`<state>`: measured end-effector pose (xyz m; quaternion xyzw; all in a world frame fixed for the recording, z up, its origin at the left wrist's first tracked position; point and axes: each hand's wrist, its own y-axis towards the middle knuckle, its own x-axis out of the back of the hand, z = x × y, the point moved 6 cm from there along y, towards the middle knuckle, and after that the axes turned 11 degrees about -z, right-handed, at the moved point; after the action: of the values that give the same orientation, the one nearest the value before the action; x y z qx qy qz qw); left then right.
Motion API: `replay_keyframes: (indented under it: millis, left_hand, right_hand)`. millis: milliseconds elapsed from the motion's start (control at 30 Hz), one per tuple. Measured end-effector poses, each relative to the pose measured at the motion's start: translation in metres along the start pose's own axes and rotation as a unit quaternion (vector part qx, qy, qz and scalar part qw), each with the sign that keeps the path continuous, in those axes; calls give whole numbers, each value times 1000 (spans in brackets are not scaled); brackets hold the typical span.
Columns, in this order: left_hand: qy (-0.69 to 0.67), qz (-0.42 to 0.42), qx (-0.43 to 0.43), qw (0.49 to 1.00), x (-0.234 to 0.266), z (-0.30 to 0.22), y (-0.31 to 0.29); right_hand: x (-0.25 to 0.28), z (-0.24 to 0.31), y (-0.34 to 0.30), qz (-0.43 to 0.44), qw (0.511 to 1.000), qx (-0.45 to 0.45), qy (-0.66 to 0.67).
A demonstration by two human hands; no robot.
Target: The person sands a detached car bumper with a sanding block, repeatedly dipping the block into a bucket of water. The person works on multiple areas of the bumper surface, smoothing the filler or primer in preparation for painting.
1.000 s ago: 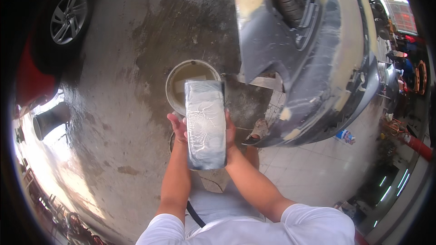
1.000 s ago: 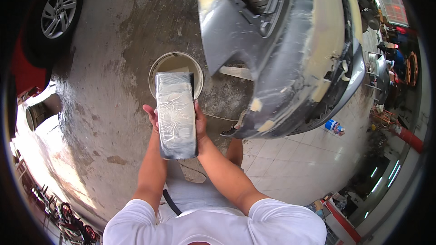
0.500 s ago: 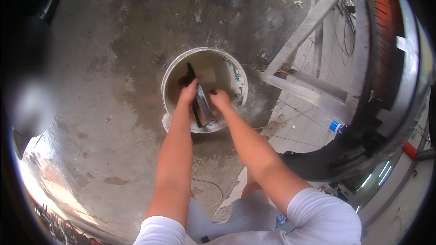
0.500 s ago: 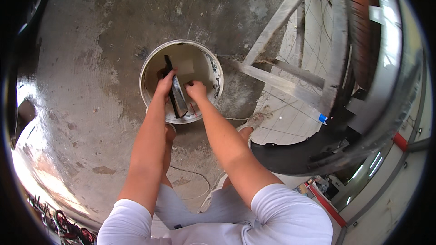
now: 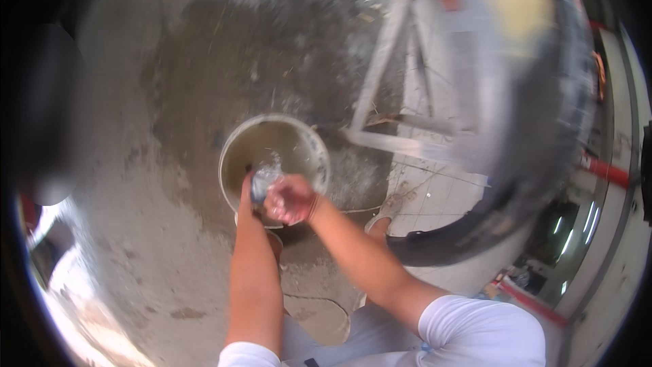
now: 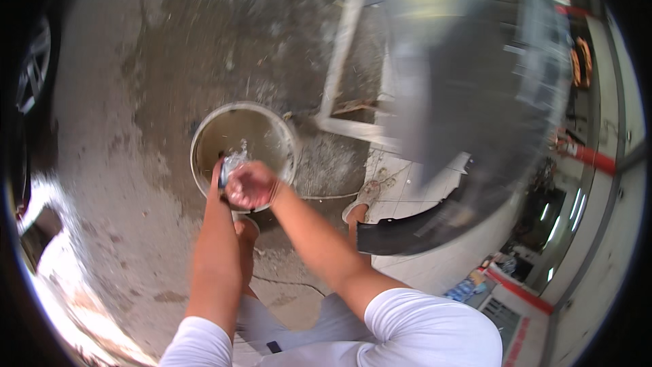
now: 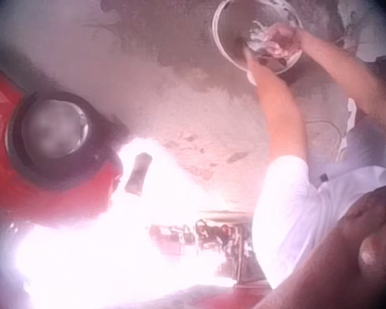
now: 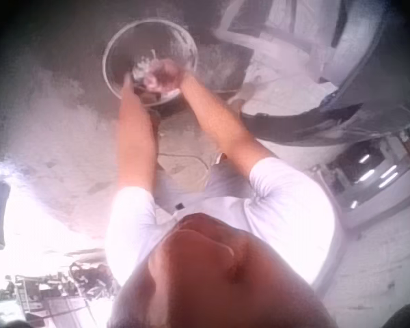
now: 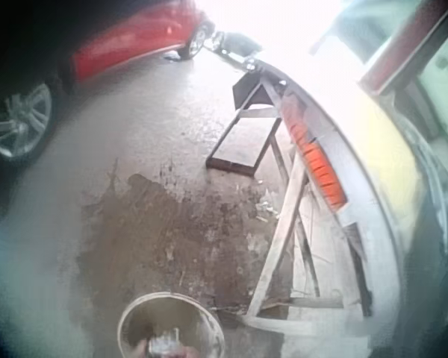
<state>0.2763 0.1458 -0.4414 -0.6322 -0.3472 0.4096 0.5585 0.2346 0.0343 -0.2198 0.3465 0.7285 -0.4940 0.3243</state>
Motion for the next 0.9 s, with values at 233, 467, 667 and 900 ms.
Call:
replay_keyframes:
  millis: [233, 467, 667, 900]
  left_hand:
    - [-19, 201, -376, 904, -171, -110, -436]
    - [-80, 214, -367, 902, -226, -147, -635]
    - [-115, 30, -406, 906, -178, -48, -662]
    - [-160, -85, -404, 897, -185, 55, -621]
  right_hand:
    - [-423, 8, -281, 381, 879, 229, -171]
    - [-482, 190, -444, -209, 227, 617, -724]
    - [-387, 208, -468, -97, -124, 396, -905]
    - [-484, 400, -447, -351, -47, 370, -859]
